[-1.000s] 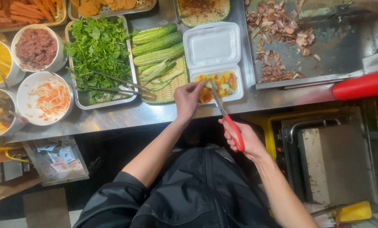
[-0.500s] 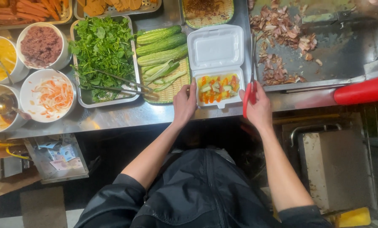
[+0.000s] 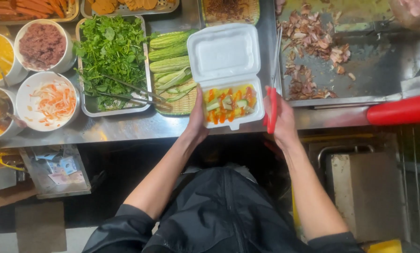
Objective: Assembling a food box with rice, meat, vegetables, and sauces at a food preparation station.
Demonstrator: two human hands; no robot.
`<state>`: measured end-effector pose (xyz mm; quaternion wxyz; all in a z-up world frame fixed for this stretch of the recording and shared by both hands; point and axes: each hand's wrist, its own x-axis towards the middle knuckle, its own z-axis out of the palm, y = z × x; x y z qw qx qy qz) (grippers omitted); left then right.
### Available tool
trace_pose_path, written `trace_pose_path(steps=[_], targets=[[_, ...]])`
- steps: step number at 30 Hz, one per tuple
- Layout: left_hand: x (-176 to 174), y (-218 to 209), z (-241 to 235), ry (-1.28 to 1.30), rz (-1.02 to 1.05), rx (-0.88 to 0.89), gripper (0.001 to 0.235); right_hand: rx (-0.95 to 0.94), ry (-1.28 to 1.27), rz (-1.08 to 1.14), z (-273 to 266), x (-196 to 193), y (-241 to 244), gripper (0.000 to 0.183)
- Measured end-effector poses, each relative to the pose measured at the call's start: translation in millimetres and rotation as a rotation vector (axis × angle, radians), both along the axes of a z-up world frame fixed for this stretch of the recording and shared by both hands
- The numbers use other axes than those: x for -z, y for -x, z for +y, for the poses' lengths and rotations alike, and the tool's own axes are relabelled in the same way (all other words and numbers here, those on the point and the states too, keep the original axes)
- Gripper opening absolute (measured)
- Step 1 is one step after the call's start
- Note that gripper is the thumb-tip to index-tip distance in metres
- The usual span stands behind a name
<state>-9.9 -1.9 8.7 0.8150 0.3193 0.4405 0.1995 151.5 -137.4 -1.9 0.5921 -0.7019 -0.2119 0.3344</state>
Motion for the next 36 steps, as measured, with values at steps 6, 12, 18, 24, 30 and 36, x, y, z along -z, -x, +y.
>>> trace_pose_path(steps=[6,12,18,24,30,36], targets=[[-6,52,9,0.125,-0.119,-0.248,0.085,-0.041,0.383,-0.332,2,54,-9,0.049],[-47,127,22,0.057,-0.300,-0.515,0.076,-0.236,0.678,-0.910,11,105,-18,0.053],[-72,243,49,-0.096,-0.435,-0.772,0.069,-0.382,0.353,-1.138,78,63,48,0.048],[-95,353,56,-0.221,-0.339,-0.886,0.068,-0.648,-0.001,-1.216,212,63,183,0.044],[-76,428,61,-0.140,-0.367,-0.988,0.064,-0.793,0.437,-1.298,240,47,213,0.054],[-54,471,77,-0.174,-0.382,-0.953,0.066,-0.846,0.400,-1.259,217,-58,234,0.055]])
